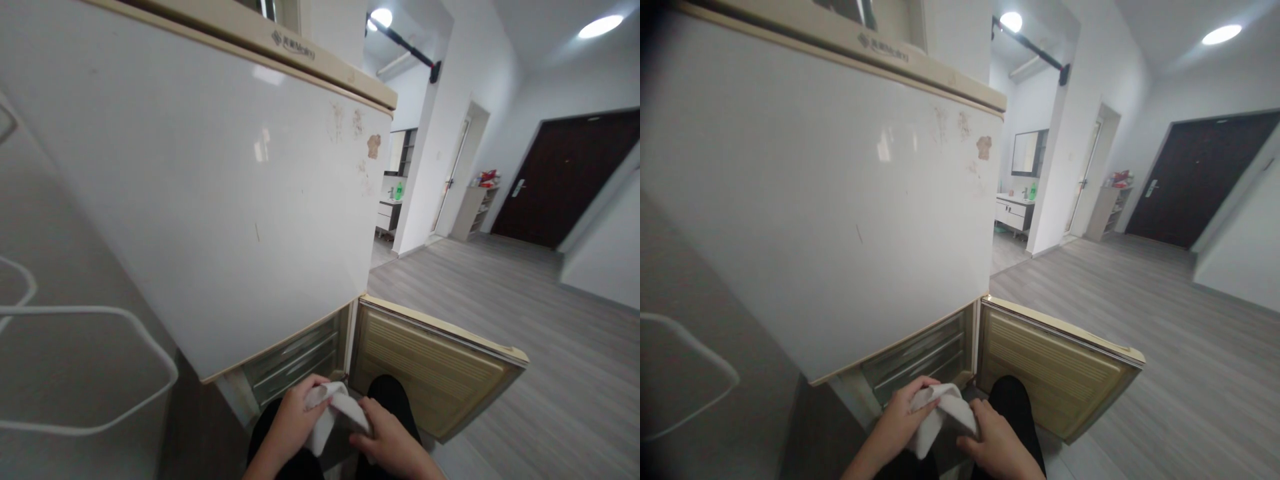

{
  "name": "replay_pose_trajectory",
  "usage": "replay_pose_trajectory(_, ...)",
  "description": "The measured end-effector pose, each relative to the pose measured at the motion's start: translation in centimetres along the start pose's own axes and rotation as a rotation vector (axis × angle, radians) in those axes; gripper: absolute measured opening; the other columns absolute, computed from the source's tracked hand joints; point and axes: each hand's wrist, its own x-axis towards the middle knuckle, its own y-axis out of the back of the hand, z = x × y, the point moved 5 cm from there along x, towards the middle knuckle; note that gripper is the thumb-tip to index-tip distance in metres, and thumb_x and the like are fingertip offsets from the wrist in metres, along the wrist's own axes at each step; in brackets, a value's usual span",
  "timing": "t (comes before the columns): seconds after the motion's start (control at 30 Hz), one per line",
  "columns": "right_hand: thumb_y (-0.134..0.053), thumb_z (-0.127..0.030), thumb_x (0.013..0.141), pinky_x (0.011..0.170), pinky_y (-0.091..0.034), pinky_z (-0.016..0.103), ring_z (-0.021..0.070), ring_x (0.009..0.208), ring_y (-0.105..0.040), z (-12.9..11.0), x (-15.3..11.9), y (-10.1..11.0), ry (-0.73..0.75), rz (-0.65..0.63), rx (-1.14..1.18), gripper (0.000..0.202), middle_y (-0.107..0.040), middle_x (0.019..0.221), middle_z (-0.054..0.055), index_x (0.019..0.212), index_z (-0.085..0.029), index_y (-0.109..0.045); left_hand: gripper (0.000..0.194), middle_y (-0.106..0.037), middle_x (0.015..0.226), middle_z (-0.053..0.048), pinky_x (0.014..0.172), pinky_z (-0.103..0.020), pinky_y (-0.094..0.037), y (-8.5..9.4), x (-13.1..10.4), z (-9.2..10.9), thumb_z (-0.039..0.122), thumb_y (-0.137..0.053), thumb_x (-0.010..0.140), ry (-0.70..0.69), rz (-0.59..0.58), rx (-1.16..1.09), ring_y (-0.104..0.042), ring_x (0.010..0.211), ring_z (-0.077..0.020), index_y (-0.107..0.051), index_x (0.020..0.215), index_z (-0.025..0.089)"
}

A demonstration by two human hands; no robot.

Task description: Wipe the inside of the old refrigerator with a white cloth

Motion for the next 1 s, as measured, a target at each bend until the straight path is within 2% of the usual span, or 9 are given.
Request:
replay_pose_trajectory(0.07, -0.078, -0.025, 0.071, 0.113, -0.037, 0.041, 0.0291, 0.132, -0.051, -0.6, -0.1, -0.2, 0.061, -0.011, 0.031, 0.079, -0.053, 0.143, 0.013, 0.144, -0.019, -0.050, 0.019, -0.075, 0.091, 0.000, 0.077, -0.028, -0.045, -0.3, -0.3, 0.2, 0.030, -0.068, 0.079, 0.030, -0.035, 0.079, -0.067, 0.087, -0.0204, -0.072, 0.095, 0.022)
replay_pose_trajectory(0.13, -0.080, -0.022, 0.069, 0.119, -0.029, 0.039, 0.0271, 0.142, -0.042, -1.7, -0.2, -0.5, 0.155, -0.030, 0.126, 0.092, -0.044, 0.153, 0.012, 0.152, -0.022, -0.040, 0.020, -0.075, 0.087, 0.002, 0.073, -0.027, -0.043, -0.9, -0.8, 0.7, 0.022, -0.069, 0.072, 0.044, -0.117, 0.141, -0.067, 0.084, -0.0189, -0.073, 0.092, 0.023)
replay_pose_trajectory(0.2, -0.078, -0.022, 0.074, 0.114, -0.035, 0.036, 0.0250, 0.133, -0.050, -2.9, -0.1, -0.9, 0.220, -0.054, 0.201, 0.073, -0.055, 0.142, 0.008, 0.142, -0.024, -0.052, 0.027, -0.076, 0.089, 0.004, 0.073, -0.026, -0.041, -1.5, -1.2, 1.2, 0.017, -0.072, 0.066, 0.042, -0.184, 0.192, -0.067, 0.085, -0.0179, -0.074, 0.092, 0.025)
replay_pose_trajectory(0.27, -0.076, -0.021, 0.077, 0.100, -0.044, 0.031, 0.0223, 0.113, -0.061, -3.7, 0.1, -1.2, 0.236, -0.052, 0.209, 0.044, -0.067, 0.120, 0.004, 0.120, -0.022, -0.066, 0.029, -0.075, 0.089, 0.005, 0.071, -0.025, -0.039, -1.6, -1.4, 1.4, 0.018, -0.075, 0.064, 0.036, -0.213, 0.215, -0.066, 0.084, -0.0171, -0.073, 0.092, 0.026)
replay_pose_trajectory(0.4, -0.069, -0.025, 0.086, 0.081, -0.043, 0.025, 0.0169, 0.090, -0.061, -3.7, 0.4, -1.3, 0.217, -0.010, 0.121, 0.010, -0.069, 0.094, 0.000, 0.093, -0.018, -0.069, 0.033, -0.073, 0.084, 0.005, 0.066, -0.026, -0.036, -0.7, -1.3, 0.4, 0.028, -0.080, 0.065, 0.057, -0.190, 0.226, -0.063, 0.079, -0.0162, -0.067, 0.096, 0.024)
replay_pose_trajectory(0.63, -0.052, -0.043, 0.101, 0.074, -0.038, 0.024, 0.0138, 0.082, -0.053, -2.8, 0.0, -0.1, 0.181, 0.028, 0.202, 0.030, -0.060, 0.085, 0.000, 0.089, -0.017, -0.062, 0.019, -0.066, 0.078, 0.004, 0.069, -0.026, -0.037, -0.1, -1.3, -0.8, 0.026, -0.076, 0.068, 0.119, -0.164, 0.180, -0.059, 0.079, -0.0167, -0.068, 0.084, 0.019)
replay_pose_trajectory(0.83, -0.046, -0.055, 0.101, 0.073, -0.037, 0.024, 0.0129, 0.080, -0.047, -2.3, 0.2, 0.6, 0.184, 0.071, 0.352, 0.041, -0.054, 0.085, 0.000, 0.086, -0.017, -0.054, 0.029, -0.063, 0.081, 0.000, 0.073, -0.028, -0.042, -0.6, -0.5, -0.5, 0.045, -0.066, 0.083, 0.073, -0.143, -0.014, -0.058, 0.082, -0.0184, -0.065, 0.086, 0.017)
replay_pose_trajectory(0.9, -0.051, -0.056, 0.099, 0.072, -0.036, 0.024, 0.0126, 0.079, -0.045, -2.0, 0.2, 0.4, 0.173, 0.027, 0.399, 0.040, -0.051, 0.084, -0.001, 0.086, -0.018, -0.053, 0.031, -0.065, 0.081, 0.000, 0.075, -0.029, -0.042, -0.5, -0.2, -0.5, 0.048, -0.058, 0.088, 0.063, -0.091, 0.030, -0.060, 0.083, -0.0193, -0.064, 0.084, 0.018)
replay_pose_trajectory(1.0, -0.074, -0.054, 0.083, 0.071, -0.035, 0.023, 0.0121, 0.077, -0.045, -1.8, 0.1, -1.1, 0.172, -0.168, 0.620, 0.042, -0.050, 0.082, -0.002, 0.085, -0.018, -0.054, 0.032, -0.066, 0.078, 0.000, 0.075, -0.029, -0.041, -0.9, 0.0, 0.0, 0.049, -0.056, 0.090, 0.048, -0.041, 0.137, -0.061, 0.081, -0.0191, -0.064, 0.080, 0.019)
